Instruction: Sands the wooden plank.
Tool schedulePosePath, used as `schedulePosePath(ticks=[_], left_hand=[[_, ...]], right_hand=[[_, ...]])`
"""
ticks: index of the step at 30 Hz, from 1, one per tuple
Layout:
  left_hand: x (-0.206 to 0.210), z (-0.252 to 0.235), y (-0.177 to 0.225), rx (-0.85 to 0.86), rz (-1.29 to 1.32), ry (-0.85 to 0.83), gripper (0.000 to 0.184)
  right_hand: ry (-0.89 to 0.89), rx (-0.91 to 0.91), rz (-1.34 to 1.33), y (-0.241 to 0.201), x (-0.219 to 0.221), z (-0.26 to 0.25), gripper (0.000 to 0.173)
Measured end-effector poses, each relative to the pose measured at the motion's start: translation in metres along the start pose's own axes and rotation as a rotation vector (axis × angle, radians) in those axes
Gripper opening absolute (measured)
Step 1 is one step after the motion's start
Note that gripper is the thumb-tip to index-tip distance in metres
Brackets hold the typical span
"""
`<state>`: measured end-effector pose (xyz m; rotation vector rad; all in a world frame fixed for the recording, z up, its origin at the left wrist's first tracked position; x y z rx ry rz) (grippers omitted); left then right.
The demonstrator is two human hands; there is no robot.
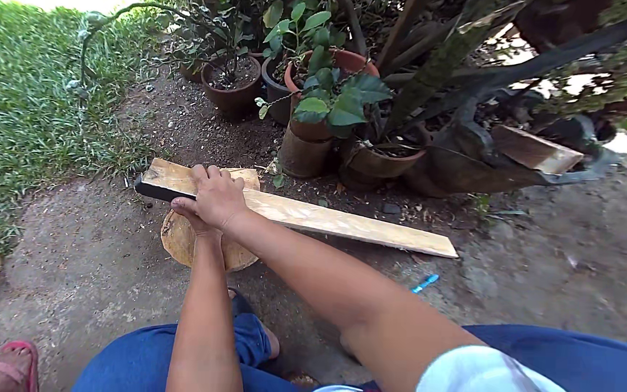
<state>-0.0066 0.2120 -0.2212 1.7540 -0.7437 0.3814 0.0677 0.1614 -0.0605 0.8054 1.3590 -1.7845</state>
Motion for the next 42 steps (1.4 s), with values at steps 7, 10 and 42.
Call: schedulePosePath(ticks=[7, 10, 42], left_hand=[[0.050, 0.003, 0.034, -0.265, 0.119, 0.277, 0.096], [0.051, 0.004, 0.032, -0.275, 0.129, 0.309, 0.094], [0.054, 0.002, 0.034, -0.252, 0.100, 0.261, 0.098]], right_hand=[[0.076, 0.070, 0.061, 0.188, 0.017, 0.087, 0.089], [0.031, 0.252, 0.045, 0.265, 0.019, 0.120, 0.096], [0.034, 0.661, -0.117, 0.357, 0.012, 0.155, 0.088]])
Point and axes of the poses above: each hand's wrist, its own z-axis away from the middle knuckle, its own x-axis out of the palm, y = z × x, the point moved 9 cm from there along -z, towards the middle knuckle, and after that the axes turned 10 degrees about -y, right-handed, at the moved point
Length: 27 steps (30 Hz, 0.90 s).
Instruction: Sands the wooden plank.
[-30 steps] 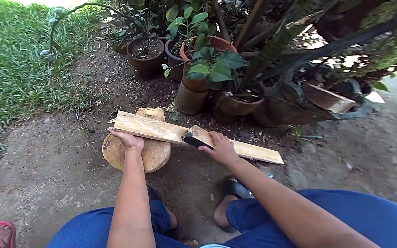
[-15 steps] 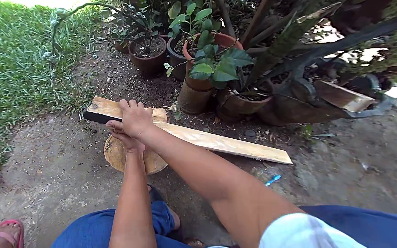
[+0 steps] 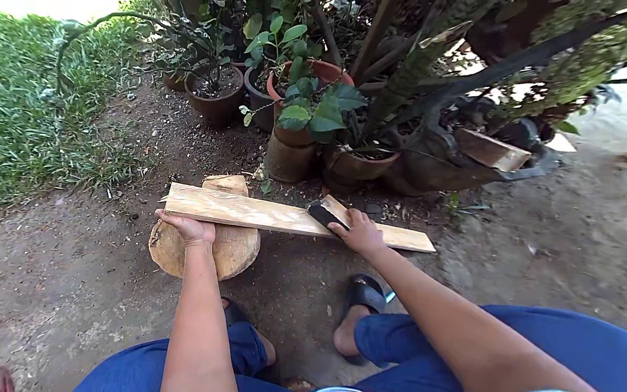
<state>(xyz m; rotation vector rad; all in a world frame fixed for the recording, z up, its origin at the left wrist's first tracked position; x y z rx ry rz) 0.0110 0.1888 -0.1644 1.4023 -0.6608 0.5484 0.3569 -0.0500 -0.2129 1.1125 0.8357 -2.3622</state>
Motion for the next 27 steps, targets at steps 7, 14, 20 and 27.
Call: schedulePosePath(ticks=[7, 14, 20, 27], left_hand=[[0.001, -0.002, 0.001, 0.023, -0.009, -0.013, 0.097], [0.007, 0.006, 0.014, 0.134, -0.024, -0.093, 0.085], [0.000, -0.003, 0.003, 0.043, -0.015, -0.003, 0.095], [0.000, -0.003, 0.002, 0.038, -0.007, -0.003, 0.096]], right_hand=[[-0.047, -0.453, 0.002, -0.222, 0.016, 0.059, 0.085], [-0.064, -0.685, 0.071, -0.340, 0.031, 0.091, 0.076], [0.016, -0.514, 0.120, -0.172, 0.027, 0.053, 0.084], [0.016, 0.102, -0.022, 0.076, 0.009, 0.006, 0.087]])
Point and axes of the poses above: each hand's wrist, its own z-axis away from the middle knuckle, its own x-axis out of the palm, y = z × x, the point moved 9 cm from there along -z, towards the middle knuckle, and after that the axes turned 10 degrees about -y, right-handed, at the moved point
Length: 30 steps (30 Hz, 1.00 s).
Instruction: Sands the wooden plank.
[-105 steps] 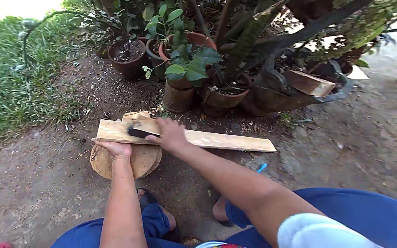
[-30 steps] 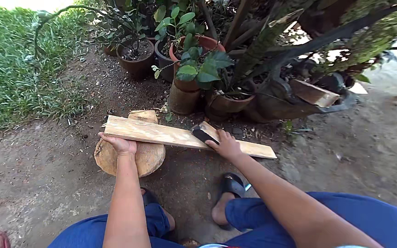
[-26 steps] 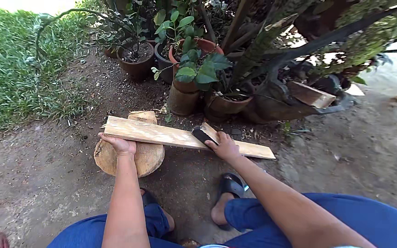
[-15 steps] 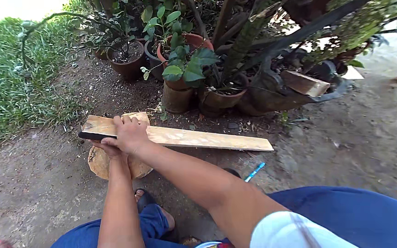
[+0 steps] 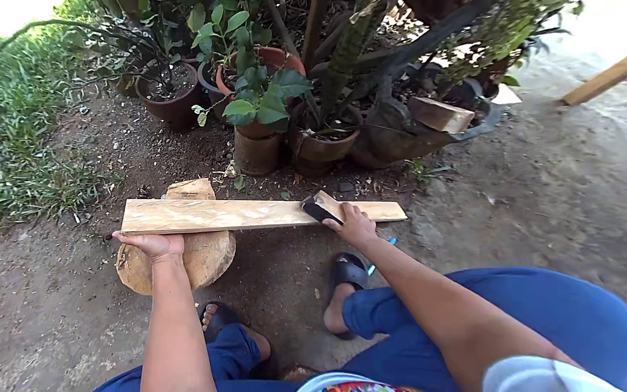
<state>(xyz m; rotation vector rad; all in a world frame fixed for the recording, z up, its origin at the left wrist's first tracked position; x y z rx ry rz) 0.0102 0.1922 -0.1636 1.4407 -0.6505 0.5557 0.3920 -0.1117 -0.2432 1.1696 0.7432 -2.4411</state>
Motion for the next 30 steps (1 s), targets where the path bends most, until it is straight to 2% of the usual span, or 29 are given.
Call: schedulePosePath(ticks=[1, 3, 5, 10, 12, 13, 15, 17, 20, 23, 25, 27, 30], left_hand=[[0.000, -0.001, 0.000, 0.004, -0.002, 0.000, 0.096], [-0.001, -0.002, -0.001, 0.018, -0.005, 0.008, 0.095], [-0.003, -0.003, -0.001, 0.029, -0.008, 0.025, 0.094], [-0.010, -0.008, -0.003, 0.034, -0.017, -0.021, 0.095], [-0.011, -0.009, -0.003, 0.038, -0.032, -0.036, 0.096], [-0.011, -0.009, -0.002, 0.043, -0.032, -0.036, 0.095], [-0.013, -0.010, -0.003, 0.043, -0.037, -0.048, 0.094], [-0.016, -0.013, -0.004, 0.022, -0.041, -0.055, 0.093], [-0.018, -0.012, -0.003, 0.014, -0.057, -0.041, 0.094], [-0.019, -0.011, -0.002, 0.027, -0.064, -0.033, 0.095], [-0.017, -0.011, 0.000, 0.042, -0.067, -0.020, 0.093], [-0.015, -0.008, 0.001, 0.055, -0.062, -0.002, 0.091], [-0.011, -0.004, 0.004, 0.063, -0.082, 0.051, 0.091]], right_hand=[[0.003, 0.037, -0.020, 0.003, -0.003, 0.001, 0.086], [0.007, -0.007, -0.067, -0.023, -0.006, 0.009, 0.083], [-0.019, -0.152, -0.062, -0.085, -0.004, 0.023, 0.083], [-0.001, -0.643, -0.078, -0.289, 0.019, 0.075, 0.082], [-0.067, -0.767, -0.075, -0.338, 0.023, 0.093, 0.077], [-0.128, -0.791, -0.062, -0.347, 0.023, 0.096, 0.077], [-0.181, -0.805, -0.055, -0.334, 0.020, 0.091, 0.074], [-0.134, -0.755, -0.073, -0.285, 0.013, 0.069, 0.071], [0.048, -0.539, -0.032, -0.162, 0.002, 0.016, 0.074], [0.051, -0.199, 0.008, -0.017, -0.010, -0.027, 0.085], [0.030, -0.027, -0.060, 0.059, -0.014, -0.045, 0.088], [0.007, 0.032, -0.108, 0.085, -0.016, -0.053, 0.087], [0.007, -0.082, -0.101, 0.046, -0.014, -0.043, 0.082]])
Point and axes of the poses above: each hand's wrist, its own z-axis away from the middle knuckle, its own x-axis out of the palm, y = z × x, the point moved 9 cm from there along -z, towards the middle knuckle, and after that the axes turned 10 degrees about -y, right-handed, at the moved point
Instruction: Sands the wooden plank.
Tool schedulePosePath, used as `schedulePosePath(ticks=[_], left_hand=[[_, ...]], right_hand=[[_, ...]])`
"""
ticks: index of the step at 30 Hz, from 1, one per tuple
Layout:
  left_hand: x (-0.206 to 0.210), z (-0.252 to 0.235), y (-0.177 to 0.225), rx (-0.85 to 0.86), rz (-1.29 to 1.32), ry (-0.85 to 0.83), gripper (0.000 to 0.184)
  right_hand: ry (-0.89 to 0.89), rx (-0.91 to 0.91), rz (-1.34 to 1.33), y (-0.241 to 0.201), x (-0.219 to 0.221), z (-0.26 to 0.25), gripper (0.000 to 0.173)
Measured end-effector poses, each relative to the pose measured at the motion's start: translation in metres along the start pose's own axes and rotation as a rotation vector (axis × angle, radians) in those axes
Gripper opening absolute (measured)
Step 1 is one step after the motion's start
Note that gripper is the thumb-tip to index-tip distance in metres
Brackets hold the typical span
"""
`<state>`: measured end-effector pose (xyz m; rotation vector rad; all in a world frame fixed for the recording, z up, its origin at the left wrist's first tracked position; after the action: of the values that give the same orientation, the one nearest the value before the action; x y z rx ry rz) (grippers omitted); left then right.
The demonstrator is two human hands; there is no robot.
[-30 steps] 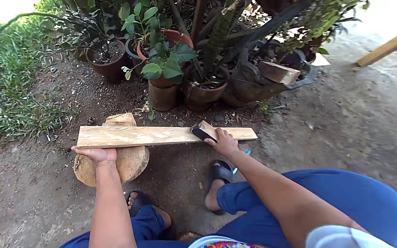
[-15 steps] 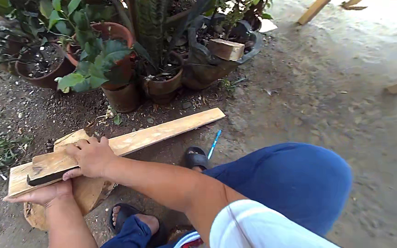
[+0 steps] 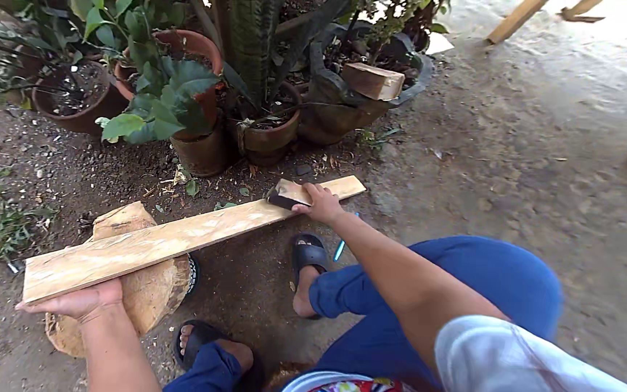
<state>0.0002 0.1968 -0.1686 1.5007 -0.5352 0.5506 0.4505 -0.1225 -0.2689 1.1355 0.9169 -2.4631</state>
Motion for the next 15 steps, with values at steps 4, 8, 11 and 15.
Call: schedulePosePath(ticks=[4, 8, 11, 15], left_hand=[[0.003, 0.003, 0.000, -0.009, 0.010, 0.037, 0.095], [0.002, 0.002, -0.002, -0.023, 0.023, 0.020, 0.095], [-0.005, 0.002, -0.004, -0.009, 0.018, -0.053, 0.093], [0.005, 0.002, -0.002, -0.033, 0.071, -0.064, 0.097]], right_hand=[[-0.040, -0.343, 0.102, -0.137, 0.025, 0.022, 0.087], [-0.115, -0.642, 0.119, -0.314, 0.061, 0.073, 0.083], [-0.172, -0.798, 0.099, -0.409, 0.081, 0.109, 0.075], [-0.206, -0.786, 0.084, -0.421, 0.080, 0.108, 0.069]])
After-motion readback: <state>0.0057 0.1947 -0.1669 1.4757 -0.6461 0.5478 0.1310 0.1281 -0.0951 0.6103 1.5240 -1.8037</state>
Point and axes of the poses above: each hand's wrist, its own z-axis away from the middle knuckle, its own x-axis out of the palm, y = z × x, the point moved 9 cm from there along -z, towards the middle knuckle, and after that the axes turned 10 degrees about -y, right-handed, at the moved point
